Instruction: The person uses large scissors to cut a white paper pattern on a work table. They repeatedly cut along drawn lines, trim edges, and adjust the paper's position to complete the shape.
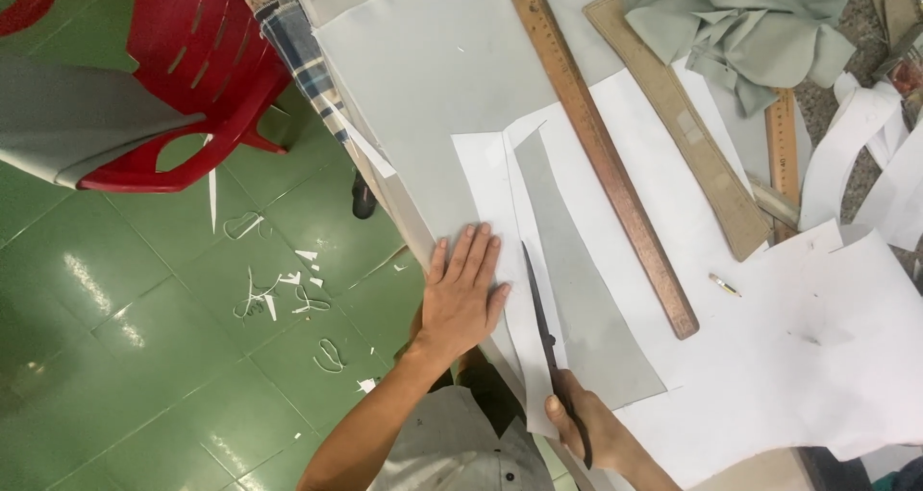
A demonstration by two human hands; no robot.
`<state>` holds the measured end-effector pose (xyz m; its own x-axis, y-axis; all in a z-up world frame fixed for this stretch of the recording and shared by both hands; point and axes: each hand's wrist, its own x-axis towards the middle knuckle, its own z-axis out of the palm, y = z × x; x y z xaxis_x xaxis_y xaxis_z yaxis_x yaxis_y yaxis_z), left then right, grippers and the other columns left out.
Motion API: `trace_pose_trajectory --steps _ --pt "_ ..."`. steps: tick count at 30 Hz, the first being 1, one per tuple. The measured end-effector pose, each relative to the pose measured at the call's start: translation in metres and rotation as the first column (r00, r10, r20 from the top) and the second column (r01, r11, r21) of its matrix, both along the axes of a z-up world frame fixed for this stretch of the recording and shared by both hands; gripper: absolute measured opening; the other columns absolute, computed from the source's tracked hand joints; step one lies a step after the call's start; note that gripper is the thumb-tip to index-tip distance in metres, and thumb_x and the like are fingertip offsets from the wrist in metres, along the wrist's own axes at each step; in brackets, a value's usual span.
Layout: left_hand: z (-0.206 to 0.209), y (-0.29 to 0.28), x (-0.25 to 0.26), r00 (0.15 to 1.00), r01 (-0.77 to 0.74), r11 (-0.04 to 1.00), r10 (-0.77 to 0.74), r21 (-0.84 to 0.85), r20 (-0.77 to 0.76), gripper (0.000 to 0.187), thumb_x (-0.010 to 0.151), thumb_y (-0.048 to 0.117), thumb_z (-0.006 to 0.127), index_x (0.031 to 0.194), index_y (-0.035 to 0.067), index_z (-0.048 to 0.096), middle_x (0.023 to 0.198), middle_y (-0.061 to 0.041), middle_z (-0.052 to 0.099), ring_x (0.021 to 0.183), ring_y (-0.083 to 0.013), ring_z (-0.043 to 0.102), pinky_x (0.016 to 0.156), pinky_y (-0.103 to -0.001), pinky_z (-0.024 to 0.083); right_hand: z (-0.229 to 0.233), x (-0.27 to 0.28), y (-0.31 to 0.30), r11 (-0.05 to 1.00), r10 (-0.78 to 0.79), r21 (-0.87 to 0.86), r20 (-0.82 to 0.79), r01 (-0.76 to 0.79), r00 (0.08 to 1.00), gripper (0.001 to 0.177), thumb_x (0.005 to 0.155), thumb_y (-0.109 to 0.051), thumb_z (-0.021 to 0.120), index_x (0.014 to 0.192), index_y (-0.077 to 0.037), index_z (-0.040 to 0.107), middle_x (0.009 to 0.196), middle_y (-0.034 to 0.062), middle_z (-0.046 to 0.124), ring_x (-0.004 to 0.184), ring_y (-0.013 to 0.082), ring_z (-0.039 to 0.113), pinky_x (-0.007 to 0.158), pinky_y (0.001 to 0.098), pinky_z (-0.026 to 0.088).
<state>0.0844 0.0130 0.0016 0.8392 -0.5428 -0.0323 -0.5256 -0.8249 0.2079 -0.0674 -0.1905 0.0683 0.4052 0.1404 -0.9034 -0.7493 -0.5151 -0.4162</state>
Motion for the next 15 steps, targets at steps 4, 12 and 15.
trace_pose_trajectory --steps 4,12,15 --pt "0.005 0.001 0.002 1.000 -0.018 0.995 0.018 -0.102 0.004 0.063 0.110 0.045 0.029 0.157 0.006 0.042 0.167 -0.012 0.032 0.156 -0.0278 0.025 0.128 -0.052 0.014 0.014 0.042 0.005 0.999 0.034 -0.004 -0.079 -0.034 0.996 0.100 0.067 -0.084 0.024 0.132 -0.011 0.049 0.071 0.0042 0.060 0.060 0.0173 0.069 0.063 0.0294 0.056" --pt "0.024 0.012 0.069 0.999 0.024 0.953 -0.013 -0.303 0.038 0.057 0.109 0.034 0.041 0.149 -0.005 0.046 0.156 -0.024 0.046 0.148 -0.0387 0.042 0.124 -0.053 0.030 -0.003 0.041 0.011 0.998 -0.057 0.010 -0.038 0.057 0.998 0.095 0.073 -0.079 0.032 0.135 -0.010 0.051 0.070 0.0066 0.063 0.056 0.0189 0.068 0.057 0.0301 0.058" --pt "0.010 0.012 0.100 0.991 0.100 0.987 -0.088 -0.128 0.100 0.060 0.110 0.042 0.034 0.155 0.004 0.043 0.163 -0.013 0.039 0.153 -0.0307 0.034 0.127 -0.052 0.018 -0.004 0.031 0.010 0.998 -0.067 0.005 -0.048 0.068 0.997 0.089 0.076 -0.077 0.032 0.132 -0.011 0.053 0.067 0.0055 0.062 0.055 0.0180 0.065 0.054 0.0305 0.054"
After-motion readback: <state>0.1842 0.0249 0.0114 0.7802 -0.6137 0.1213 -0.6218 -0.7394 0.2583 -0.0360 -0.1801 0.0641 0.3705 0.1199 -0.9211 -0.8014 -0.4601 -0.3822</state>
